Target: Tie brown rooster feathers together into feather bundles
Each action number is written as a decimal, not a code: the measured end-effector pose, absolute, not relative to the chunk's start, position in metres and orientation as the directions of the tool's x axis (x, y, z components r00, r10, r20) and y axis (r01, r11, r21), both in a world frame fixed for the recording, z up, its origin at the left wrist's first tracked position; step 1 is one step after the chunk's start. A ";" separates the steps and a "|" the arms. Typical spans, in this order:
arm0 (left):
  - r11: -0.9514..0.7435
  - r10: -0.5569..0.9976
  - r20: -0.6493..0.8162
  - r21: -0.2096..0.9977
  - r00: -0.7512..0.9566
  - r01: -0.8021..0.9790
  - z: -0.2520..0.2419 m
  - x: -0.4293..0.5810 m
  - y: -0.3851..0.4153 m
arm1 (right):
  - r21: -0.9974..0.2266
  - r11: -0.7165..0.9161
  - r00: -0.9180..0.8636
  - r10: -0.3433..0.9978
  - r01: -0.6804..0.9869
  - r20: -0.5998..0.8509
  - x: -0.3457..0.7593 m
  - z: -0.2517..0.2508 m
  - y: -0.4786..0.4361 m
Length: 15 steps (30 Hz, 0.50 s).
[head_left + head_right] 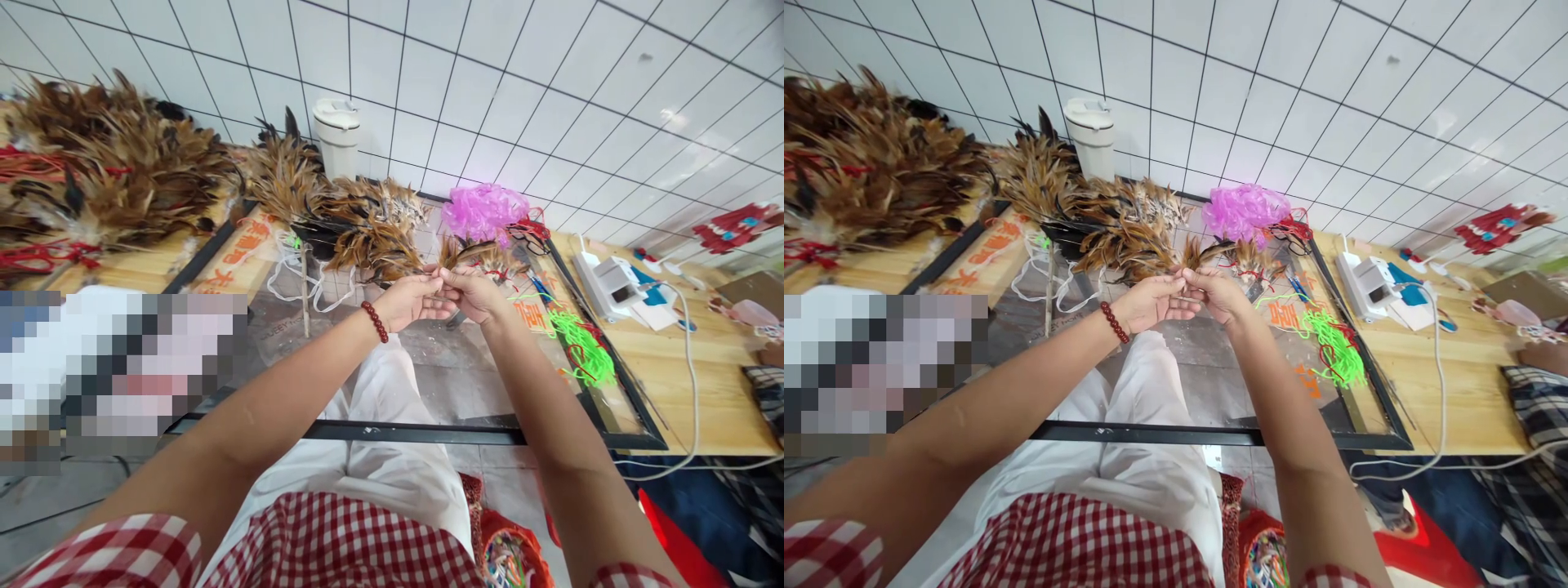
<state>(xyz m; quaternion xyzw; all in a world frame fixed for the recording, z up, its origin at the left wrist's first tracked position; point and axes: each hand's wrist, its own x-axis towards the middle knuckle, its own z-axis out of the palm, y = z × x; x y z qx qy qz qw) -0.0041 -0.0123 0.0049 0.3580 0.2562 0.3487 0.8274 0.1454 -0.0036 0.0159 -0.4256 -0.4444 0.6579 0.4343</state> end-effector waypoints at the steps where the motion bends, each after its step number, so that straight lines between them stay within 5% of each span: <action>1: 0.491 0.769 -0.183 0.782 0.612 -0.383 0.005 -0.004 -0.013 | -0.960 -0.210 -0.243 0.956 -0.187 -0.162 0.144 0.015 -0.003; 5: 0.434 0.838 -0.217 0.820 0.500 -0.373 0.002 -0.003 -0.012 | -0.988 -0.139 -0.229 0.966 -0.061 -0.122 0.142 0.010 -0.002; 8: 0.443 0.852 -0.243 0.807 0.464 -0.391 0.003 -0.004 -0.009 | -0.972 0.139 -0.078 0.989 0.189 0.126 0.145 0.012 -0.002; 11: 0.489 0.835 -0.295 0.784 0.464 -0.383 0.005 -0.006 -0.006 | -0.664 0.460 -0.131 0.865 0.589 0.484 0.150 0.023 -0.008; 15: 0.481 0.838 -0.296 0.797 0.458 -0.365 0.005 -0.006 -0.005 | -0.193 0.617 -0.497 0.750 0.763 0.436 0.150 0.035 -0.018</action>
